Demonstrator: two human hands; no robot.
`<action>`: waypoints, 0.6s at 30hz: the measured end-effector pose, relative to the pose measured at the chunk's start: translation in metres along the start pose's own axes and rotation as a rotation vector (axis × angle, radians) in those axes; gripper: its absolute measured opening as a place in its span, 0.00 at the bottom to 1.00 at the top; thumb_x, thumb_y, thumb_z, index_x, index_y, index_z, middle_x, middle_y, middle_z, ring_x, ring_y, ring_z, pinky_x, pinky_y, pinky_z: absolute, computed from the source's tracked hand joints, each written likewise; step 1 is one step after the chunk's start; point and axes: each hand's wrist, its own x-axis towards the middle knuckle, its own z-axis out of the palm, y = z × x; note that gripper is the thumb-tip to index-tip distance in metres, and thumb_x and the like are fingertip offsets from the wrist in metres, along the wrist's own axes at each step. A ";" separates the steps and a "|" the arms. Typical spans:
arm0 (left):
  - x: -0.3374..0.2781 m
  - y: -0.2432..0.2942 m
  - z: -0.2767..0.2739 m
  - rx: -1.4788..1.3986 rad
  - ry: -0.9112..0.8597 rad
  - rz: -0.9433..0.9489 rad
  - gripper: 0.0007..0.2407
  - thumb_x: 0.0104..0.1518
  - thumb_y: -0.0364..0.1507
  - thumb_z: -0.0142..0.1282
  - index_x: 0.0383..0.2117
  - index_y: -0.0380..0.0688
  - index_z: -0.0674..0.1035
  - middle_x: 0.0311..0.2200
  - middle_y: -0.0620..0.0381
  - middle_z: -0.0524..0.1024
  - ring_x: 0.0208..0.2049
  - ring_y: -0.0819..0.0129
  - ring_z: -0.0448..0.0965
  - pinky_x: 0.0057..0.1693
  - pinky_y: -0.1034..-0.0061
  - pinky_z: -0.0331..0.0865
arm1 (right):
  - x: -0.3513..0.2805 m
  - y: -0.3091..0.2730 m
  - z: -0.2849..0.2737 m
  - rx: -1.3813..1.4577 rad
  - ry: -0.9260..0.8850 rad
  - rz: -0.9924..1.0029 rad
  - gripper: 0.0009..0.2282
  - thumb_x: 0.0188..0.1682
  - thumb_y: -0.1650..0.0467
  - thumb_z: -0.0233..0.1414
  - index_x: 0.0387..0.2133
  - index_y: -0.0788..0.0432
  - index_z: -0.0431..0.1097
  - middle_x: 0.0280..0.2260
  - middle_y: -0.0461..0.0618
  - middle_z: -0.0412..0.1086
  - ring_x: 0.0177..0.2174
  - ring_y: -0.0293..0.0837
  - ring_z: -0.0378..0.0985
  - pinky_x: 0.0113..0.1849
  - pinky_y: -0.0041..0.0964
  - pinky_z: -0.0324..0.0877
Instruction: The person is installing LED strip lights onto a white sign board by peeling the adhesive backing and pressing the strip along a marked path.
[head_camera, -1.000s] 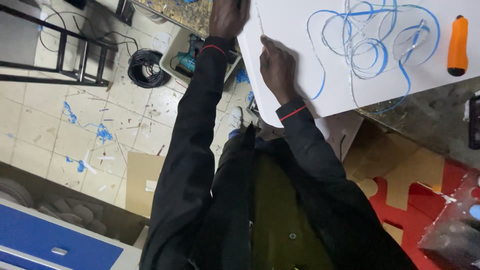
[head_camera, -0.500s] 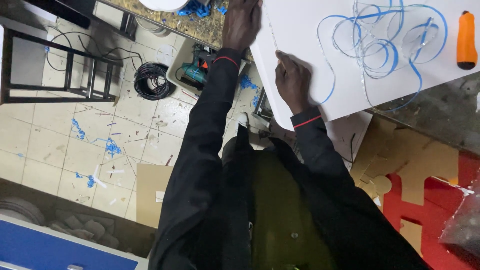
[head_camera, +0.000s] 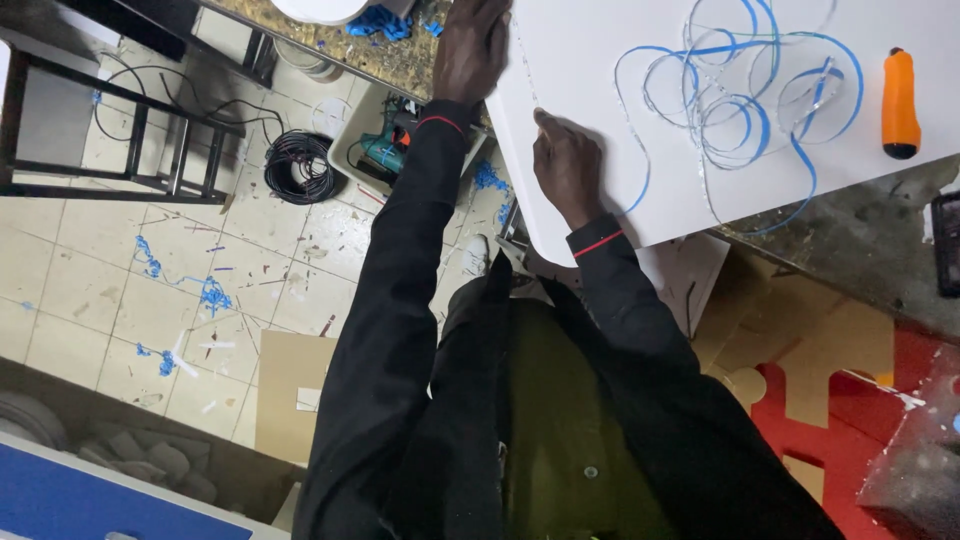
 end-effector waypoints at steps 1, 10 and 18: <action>0.001 0.001 -0.001 0.004 -0.013 0.014 0.11 0.76 0.30 0.48 0.56 0.48 0.82 0.57 0.43 0.79 0.54 0.39 0.80 0.53 0.47 0.78 | 0.000 0.000 -0.002 -0.002 -0.046 0.027 0.15 0.58 0.79 0.56 0.58 0.68 0.79 0.51 0.64 0.84 0.45 0.62 0.90 0.42 0.53 0.83; 0.000 0.000 0.001 0.038 -0.010 0.033 0.10 0.74 0.28 0.50 0.55 0.47 0.82 0.53 0.42 0.81 0.51 0.38 0.81 0.53 0.49 0.77 | -0.003 0.001 -0.013 -0.066 -0.234 0.106 0.21 0.61 0.76 0.54 0.68 0.58 0.75 0.38 0.60 0.85 0.33 0.64 0.85 0.31 0.58 0.73; -0.025 0.017 0.012 0.373 -0.395 -0.045 0.25 0.83 0.42 0.46 0.78 0.39 0.65 0.79 0.43 0.60 0.79 0.40 0.57 0.79 0.41 0.56 | -0.002 0.001 -0.013 -0.096 -0.212 0.062 0.21 0.60 0.77 0.55 0.68 0.58 0.74 0.40 0.58 0.86 0.30 0.64 0.85 0.27 0.55 0.71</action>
